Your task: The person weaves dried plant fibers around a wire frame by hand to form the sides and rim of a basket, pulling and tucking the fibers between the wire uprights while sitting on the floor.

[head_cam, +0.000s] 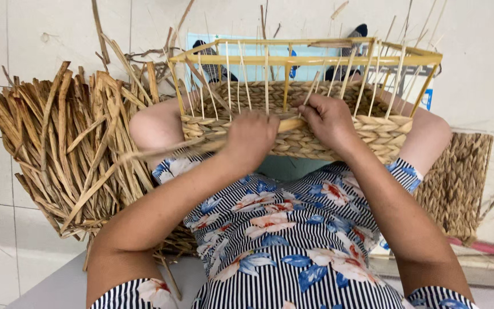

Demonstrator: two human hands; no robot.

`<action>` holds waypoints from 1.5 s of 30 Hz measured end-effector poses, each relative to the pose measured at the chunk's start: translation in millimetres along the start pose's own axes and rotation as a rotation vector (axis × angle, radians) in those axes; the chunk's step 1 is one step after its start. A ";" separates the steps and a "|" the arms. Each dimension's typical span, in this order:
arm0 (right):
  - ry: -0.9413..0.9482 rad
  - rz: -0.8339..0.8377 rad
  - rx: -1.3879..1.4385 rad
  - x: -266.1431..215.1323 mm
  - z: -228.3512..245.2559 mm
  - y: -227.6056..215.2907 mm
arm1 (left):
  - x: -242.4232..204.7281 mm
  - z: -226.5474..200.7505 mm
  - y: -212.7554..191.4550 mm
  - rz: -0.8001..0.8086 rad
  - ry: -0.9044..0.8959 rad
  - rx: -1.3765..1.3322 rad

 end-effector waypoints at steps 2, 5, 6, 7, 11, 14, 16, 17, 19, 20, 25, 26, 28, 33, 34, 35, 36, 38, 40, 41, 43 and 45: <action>-0.001 0.000 0.014 -3.1 2.2 -1.4 | 18.7 12.7 -0.1 0.072 -0.021 -0.018; -0.013 -0.001 -0.046 0.2 10.3 -8.5 | 30.4 44.3 20.9 0.445 -0.246 -0.170; -0.002 0.017 -0.118 0.1 11.3 -10.8 | 32.4 47.9 22.4 0.458 -0.277 -0.227; 0.012 0.033 -0.187 -0.6 12.7 -11.6 | 32.9 50.3 24.6 0.473 -0.306 -0.283; 0.014 -0.091 -0.126 -1.4 26.2 -16.4 | 26.1 50.4 25.8 0.451 -0.337 -0.307; -0.331 -0.003 -0.260 -7.4 53.2 5.4 | 16.3 44.8 21.2 0.374 -0.320 -0.306; -0.200 0.101 -0.299 2.6 44.7 14.5 | 18.1 39.5 -9.9 -0.069 -0.151 -0.155; -0.203 0.106 -0.298 2.8 43.8 16.0 | 6.5 36.6 -7.3 -0.068 -0.157 -0.155; -0.131 0.097 -0.271 0.1 35.7 18.1 | -16.9 15.5 -26.6 -0.453 0.103 -0.234; -0.124 0.099 -0.269 -3.4 33.1 19.4 | -23.3 14.8 -21.4 -0.447 0.105 -0.239; -0.009 0.120 -0.257 -3.8 20.2 22.7 | -29.7 24.3 -17.4 -0.532 0.113 0.078; -0.006 0.118 -0.257 -4.6 18.7 24.3 | -32.0 22.4 -18.0 -0.531 0.117 0.076; -0.076 0.017 -0.190 -9.5 20.6 19.9 | -45.2 5.2 -10.4 -0.352 0.104 0.017; -0.145 -0.051 -0.155 -11.1 18.2 20.6 | -108.6 -13.5 5.6 0.374 -0.165 -0.119; -0.178 -0.076 -0.158 -11.8 18.6 20.6 | -122.2 -11.5 11.8 0.615 -0.191 -0.239; -0.177 -0.074 -0.155 -12.9 16.4 22.2 | -135.1 -10.0 16.5 0.855 -0.220 -0.362; -0.149 -0.073 -0.141 -13.9 12.8 23.7 | -121.0 5.9 4.1 0.662 -0.284 -0.452; -0.128 -0.075 -0.124 -13.3 9.2 25.4 | -83.9 45.6 -11.4 0.352 -0.458 -0.716; -0.228 -0.169 -0.169 -17.1 14.9 23.2 | -50.3 73.1 -4.4 0.204 -0.715 -1.037; -0.234 -0.172 -0.170 -18.5 14.2 24.0 | -32.7 76.6 7.2 0.173 -0.861 -1.179; -0.280 -0.213 -0.136 -22.4 15.9 24.1 | 1.4 65.6 12.6 -0.105 -0.812 -1.305; -0.349 -0.318 -0.135 -29.7 18.5 22.3 | 29.2 43.4 8.5 -0.313 -0.533 -1.092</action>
Point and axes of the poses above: each hand's wrist, its own x-axis towards the middle knuckle, its own y-axis out of the palm, z = x × y, the point moved 7 cm from there along x, towards the middle knuckle, and after that the axes turned 8 degrees about -z, right-handed, at the moved point
